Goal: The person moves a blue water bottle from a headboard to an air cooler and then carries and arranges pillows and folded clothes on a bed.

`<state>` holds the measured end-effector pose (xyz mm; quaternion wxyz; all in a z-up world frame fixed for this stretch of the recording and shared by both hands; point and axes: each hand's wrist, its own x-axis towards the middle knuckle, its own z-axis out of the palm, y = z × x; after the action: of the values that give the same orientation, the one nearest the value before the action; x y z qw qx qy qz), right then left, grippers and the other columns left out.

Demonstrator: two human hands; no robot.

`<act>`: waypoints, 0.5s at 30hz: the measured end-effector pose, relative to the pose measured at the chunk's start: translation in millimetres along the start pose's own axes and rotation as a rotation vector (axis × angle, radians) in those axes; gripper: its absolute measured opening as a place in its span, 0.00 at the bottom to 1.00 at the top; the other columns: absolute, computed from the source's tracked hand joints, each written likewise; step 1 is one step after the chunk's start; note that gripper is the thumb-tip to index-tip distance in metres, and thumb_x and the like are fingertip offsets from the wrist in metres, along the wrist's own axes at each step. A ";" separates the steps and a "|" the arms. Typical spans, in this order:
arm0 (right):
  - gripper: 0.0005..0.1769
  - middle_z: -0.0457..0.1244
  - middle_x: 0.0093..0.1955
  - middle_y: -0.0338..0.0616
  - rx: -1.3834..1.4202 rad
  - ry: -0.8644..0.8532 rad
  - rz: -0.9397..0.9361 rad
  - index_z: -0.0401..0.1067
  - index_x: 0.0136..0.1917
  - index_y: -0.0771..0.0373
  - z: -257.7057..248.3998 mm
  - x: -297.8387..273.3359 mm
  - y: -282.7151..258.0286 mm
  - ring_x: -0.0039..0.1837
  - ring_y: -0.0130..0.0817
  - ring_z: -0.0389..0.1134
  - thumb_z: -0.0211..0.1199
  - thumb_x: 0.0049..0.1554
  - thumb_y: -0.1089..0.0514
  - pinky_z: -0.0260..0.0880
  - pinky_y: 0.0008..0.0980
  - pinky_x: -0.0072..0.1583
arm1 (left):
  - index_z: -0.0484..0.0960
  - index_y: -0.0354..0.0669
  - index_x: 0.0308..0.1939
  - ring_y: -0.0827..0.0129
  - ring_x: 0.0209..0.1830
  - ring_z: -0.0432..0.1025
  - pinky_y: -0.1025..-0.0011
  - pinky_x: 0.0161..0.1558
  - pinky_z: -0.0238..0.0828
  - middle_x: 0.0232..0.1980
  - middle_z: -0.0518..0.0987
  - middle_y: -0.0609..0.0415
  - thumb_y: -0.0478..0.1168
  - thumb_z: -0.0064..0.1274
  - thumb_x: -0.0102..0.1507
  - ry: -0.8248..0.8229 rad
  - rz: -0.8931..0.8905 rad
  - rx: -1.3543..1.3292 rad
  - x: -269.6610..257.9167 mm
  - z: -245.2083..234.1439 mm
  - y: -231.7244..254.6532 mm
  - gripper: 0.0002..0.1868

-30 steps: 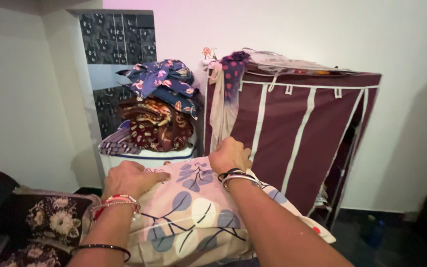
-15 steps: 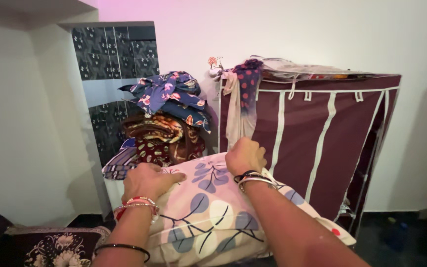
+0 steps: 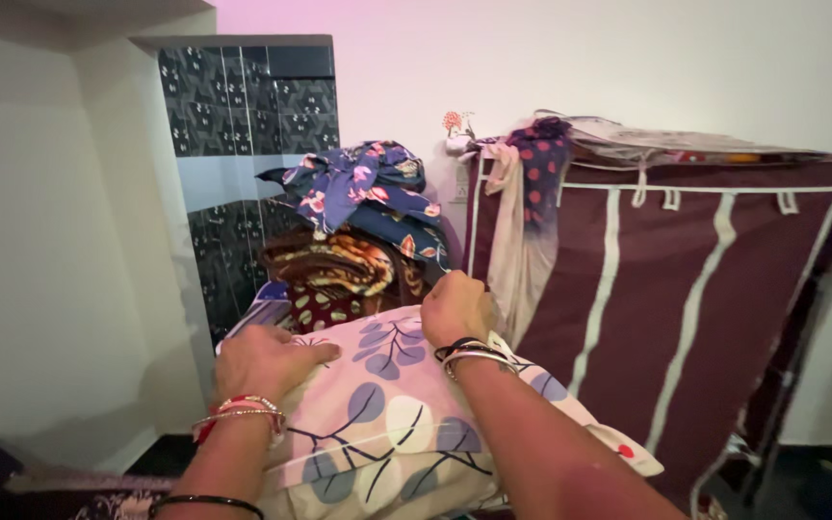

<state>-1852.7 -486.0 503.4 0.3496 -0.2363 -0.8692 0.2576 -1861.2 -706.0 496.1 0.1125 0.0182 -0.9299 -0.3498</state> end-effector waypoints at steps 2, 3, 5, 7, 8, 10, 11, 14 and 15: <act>0.11 0.70 0.54 0.58 0.040 -0.018 0.026 0.83 0.47 0.56 15.3 14.5 -12.3 0.60 0.59 0.70 0.61 0.55 0.57 0.71 0.53 0.61 | 0.90 0.51 0.52 0.53 0.57 0.79 0.60 0.62 0.74 0.54 0.85 0.45 0.63 0.73 0.42 0.003 -0.040 0.004 23.6 -0.9 -0.4 0.38; 0.10 0.70 0.55 0.57 0.056 -0.029 0.038 0.83 0.47 0.56 22.2 22.1 -17.1 0.60 0.60 0.69 0.62 0.54 0.57 0.71 0.54 0.61 | 0.89 0.51 0.53 0.53 0.57 0.78 0.59 0.62 0.73 0.55 0.84 0.45 0.63 0.74 0.42 0.003 -0.063 0.005 35.2 0.1 -0.3 0.39; 0.10 0.70 0.55 0.58 0.071 0.002 0.023 0.82 0.47 0.57 36.0 36.8 -25.6 0.60 0.61 0.69 0.62 0.55 0.55 0.70 0.55 0.61 | 0.89 0.49 0.54 0.53 0.56 0.79 0.59 0.62 0.74 0.54 0.85 0.43 0.63 0.75 0.41 0.040 -0.037 -0.025 56.4 4.1 -1.6 0.41; 0.10 0.70 0.54 0.58 0.077 0.016 0.007 0.81 0.48 0.57 51.9 48.3 -33.9 0.60 0.61 0.69 0.62 0.56 0.54 0.70 0.56 0.60 | 0.89 0.47 0.53 0.52 0.55 0.80 0.59 0.61 0.74 0.53 0.86 0.43 0.63 0.74 0.41 0.055 -0.027 -0.045 75.8 6.7 -6.7 0.41; 0.10 0.70 0.54 0.58 0.077 0.020 -0.002 0.81 0.47 0.57 59.5 54.3 -37.6 0.60 0.61 0.69 0.62 0.56 0.55 0.69 0.56 0.60 | 0.89 0.47 0.53 0.52 0.54 0.81 0.60 0.61 0.75 0.52 0.86 0.43 0.63 0.74 0.41 0.052 -0.026 -0.052 85.5 7.7 -9.5 0.41; 0.10 0.70 0.54 0.57 0.079 -0.005 -0.013 0.81 0.47 0.57 77.1 63.2 -43.2 0.60 0.60 0.70 0.62 0.56 0.54 0.69 0.56 0.61 | 0.89 0.46 0.53 0.52 0.54 0.81 0.59 0.59 0.76 0.52 0.87 0.43 0.63 0.74 0.41 0.059 -0.039 -0.054 102.1 10.6 -16.8 0.41; 0.11 0.70 0.54 0.57 0.083 -0.033 -0.016 0.81 0.47 0.57 85.7 66.4 -45.7 0.60 0.59 0.70 0.63 0.55 0.53 0.70 0.55 0.61 | 0.89 0.46 0.53 0.52 0.54 0.81 0.59 0.59 0.77 0.52 0.86 0.43 0.63 0.74 0.41 0.068 -0.051 -0.051 109.0 11.5 -20.8 0.41; 0.10 0.70 0.53 0.58 0.085 -0.051 -0.026 0.82 0.46 0.56 115.2 70.1 -56.2 0.60 0.58 0.71 0.62 0.56 0.53 0.71 0.53 0.61 | 0.89 0.47 0.51 0.51 0.53 0.80 0.58 0.58 0.77 0.52 0.85 0.43 0.62 0.74 0.41 0.086 -0.088 -0.033 124.8 12.0 -37.1 0.39; 0.10 0.70 0.53 0.58 0.086 -0.044 -0.028 0.82 0.46 0.56 124.6 70.8 -60.2 0.59 0.59 0.71 0.62 0.56 0.54 0.71 0.53 0.61 | 0.89 0.47 0.51 0.51 0.53 0.80 0.58 0.57 0.76 0.52 0.85 0.43 0.62 0.74 0.41 0.090 -0.097 -0.025 129.8 10.9 -42.6 0.39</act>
<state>-2003.1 -524.8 497.1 0.3439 -0.2030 -0.8680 0.2950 -1992.0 -745.7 485.7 0.1373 0.0776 -0.9175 -0.3651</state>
